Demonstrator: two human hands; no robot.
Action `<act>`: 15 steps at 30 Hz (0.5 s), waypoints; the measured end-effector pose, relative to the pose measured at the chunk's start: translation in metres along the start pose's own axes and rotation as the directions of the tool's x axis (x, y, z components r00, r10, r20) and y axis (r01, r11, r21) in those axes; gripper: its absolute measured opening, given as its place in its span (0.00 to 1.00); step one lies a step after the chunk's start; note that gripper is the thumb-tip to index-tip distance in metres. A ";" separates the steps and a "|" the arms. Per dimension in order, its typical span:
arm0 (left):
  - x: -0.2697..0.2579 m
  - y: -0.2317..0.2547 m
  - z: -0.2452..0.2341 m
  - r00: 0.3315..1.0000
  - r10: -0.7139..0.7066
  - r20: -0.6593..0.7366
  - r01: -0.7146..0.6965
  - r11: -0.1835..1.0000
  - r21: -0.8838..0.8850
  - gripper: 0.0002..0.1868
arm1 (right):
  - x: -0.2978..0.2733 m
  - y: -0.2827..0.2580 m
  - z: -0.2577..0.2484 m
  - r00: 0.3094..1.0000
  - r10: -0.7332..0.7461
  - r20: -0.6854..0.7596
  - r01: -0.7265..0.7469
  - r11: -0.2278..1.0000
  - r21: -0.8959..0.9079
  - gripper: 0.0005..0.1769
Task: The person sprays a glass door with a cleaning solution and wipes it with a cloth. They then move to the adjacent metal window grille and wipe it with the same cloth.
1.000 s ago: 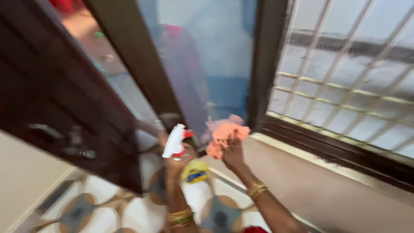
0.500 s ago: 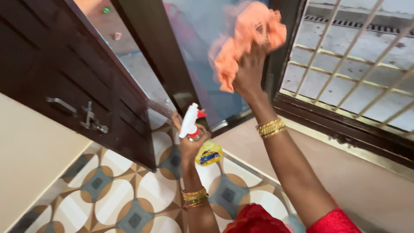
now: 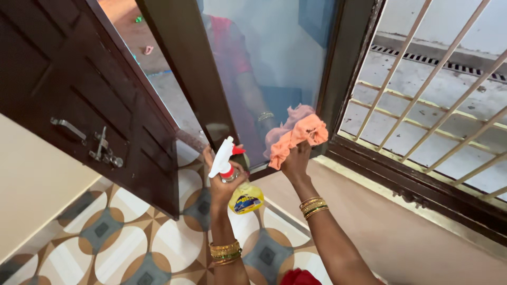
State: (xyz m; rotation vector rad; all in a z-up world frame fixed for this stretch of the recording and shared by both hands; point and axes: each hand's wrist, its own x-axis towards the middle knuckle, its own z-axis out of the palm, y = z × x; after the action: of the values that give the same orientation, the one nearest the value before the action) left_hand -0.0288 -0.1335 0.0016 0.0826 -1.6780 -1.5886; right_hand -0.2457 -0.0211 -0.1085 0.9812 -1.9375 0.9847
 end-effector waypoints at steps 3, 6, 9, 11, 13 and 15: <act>0.000 0.003 -0.002 1.000 0.028 0.011 -0.028 0.999 0.035 0.59 | -0.027 -0.005 -0.002 0.955 0.220 0.199 -0.250 0.959 0.137 0.18; -0.001 0.004 -0.002 1.000 0.015 0.016 -0.015 1.000 0.003 0.60 | -0.041 -0.019 -0.010 0.975 0.150 0.165 -0.139 0.987 -0.078 0.22; -0.005 0.002 -0.001 0.999 0.013 0.031 -0.012 1.000 -0.026 0.58 | -0.024 -0.027 -0.024 0.991 0.121 0.061 -0.120 0.993 -0.015 0.29; -0.005 0.000 0.000 1.000 0.013 0.023 -0.013 0.999 -0.031 0.59 | 0.008 -0.033 -0.033 0.992 0.121 0.037 -0.122 0.991 0.047 0.30; -0.006 -0.002 0.000 1.000 0.019 0.019 -0.019 1.000 -0.023 0.59 | 0.053 -0.038 -0.044 0.997 0.079 0.013 -0.079 0.995 0.061 0.30; -0.007 -0.004 -0.001 1.000 0.016 0.020 -0.016 1.000 -0.012 0.60 | 0.096 -0.051 -0.053 1.000 0.022 0.001 -0.022 0.998 0.057 0.31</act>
State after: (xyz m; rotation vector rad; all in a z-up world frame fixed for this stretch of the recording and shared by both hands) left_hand -0.0253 -0.1312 -0.0057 0.0477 -1.6804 -1.5917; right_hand -0.2298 -0.0245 0.0115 0.9943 -1.9339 1.0571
